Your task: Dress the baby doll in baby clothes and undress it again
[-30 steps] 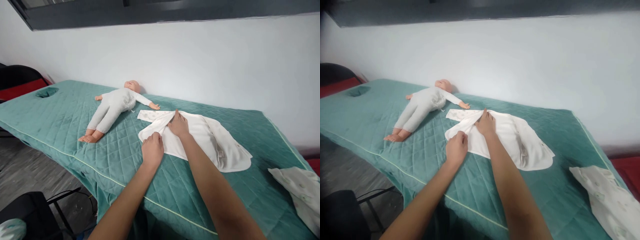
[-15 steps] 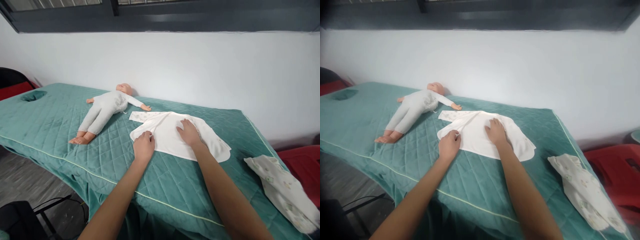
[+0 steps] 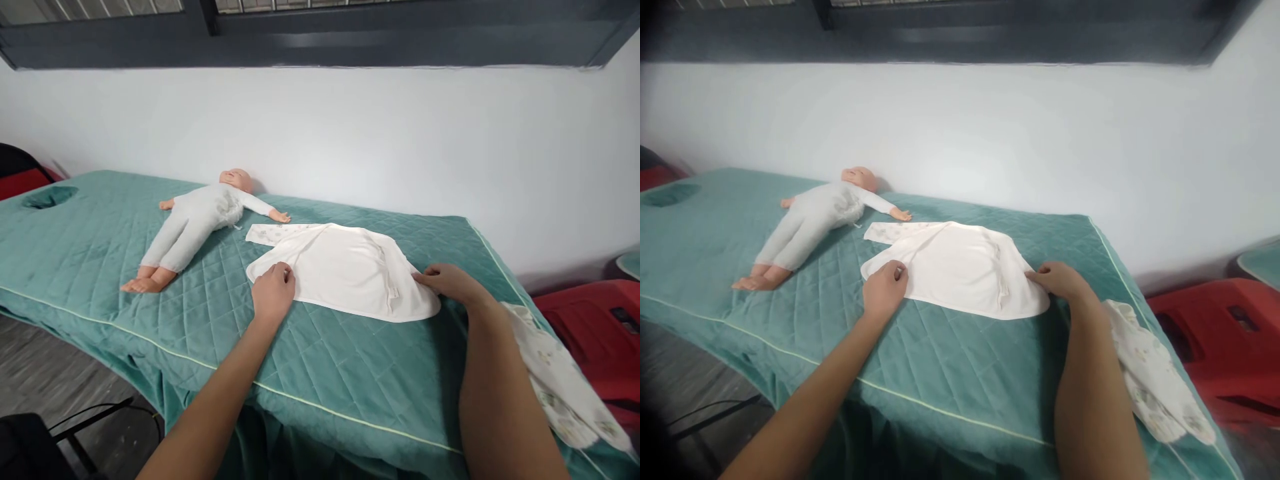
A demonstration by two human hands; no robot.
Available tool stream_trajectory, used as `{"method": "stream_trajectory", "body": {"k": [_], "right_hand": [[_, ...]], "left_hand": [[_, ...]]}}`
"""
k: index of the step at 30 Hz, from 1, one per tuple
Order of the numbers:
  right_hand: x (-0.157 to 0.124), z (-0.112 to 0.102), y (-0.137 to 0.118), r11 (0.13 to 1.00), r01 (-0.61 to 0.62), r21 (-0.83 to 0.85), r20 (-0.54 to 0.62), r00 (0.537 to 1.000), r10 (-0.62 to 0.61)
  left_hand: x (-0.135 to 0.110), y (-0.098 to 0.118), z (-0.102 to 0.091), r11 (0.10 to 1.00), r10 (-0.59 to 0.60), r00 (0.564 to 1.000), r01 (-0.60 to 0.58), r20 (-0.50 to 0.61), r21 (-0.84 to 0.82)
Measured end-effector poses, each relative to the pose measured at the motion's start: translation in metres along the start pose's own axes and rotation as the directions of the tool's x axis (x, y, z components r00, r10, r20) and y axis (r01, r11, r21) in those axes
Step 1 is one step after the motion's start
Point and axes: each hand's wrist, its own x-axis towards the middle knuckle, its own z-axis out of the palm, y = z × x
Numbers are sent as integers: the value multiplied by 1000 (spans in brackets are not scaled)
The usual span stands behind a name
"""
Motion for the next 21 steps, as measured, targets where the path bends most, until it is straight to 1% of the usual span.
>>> {"method": "stream_trajectory", "body": {"k": [2,3,5,7,9,10,15,18,21], "right_hand": [[-4,-2,-2,1000,-24,-16,100,995,25],[-4,-2,-3,999,-43,-5,93,995,43],[0,-3,-2,994,-80,73,-79,993,86],[5,-2,0,983,-120,136,-253,955,152],[11,-1,3,974,-152,170,-360,910,205],[14,0,5,970,-161,180,-387,895,220],[19,4,11,955,-152,254,-436,863,254],[24,4,14,956,-150,253,-509,819,264],[29,6,18,966,-132,223,-576,781,240]], "left_hand": [[0,0,-1,1000,-9,1000,10,10,-7],[0,0,-1,1000,-17,1000,17,15,-10],[1,-1,-1,999,-29,999,30,23,-16],[1,-1,0,999,-33,999,34,24,-23],[1,-2,0,999,-32,999,32,19,-28],[1,-2,1,999,-30,999,30,15,-30],[-2,-2,1,999,19,999,-21,-35,-40],[-2,-2,1,999,35,999,-36,-38,-40],[-2,-2,1,999,31,999,-31,-18,-27]]}}
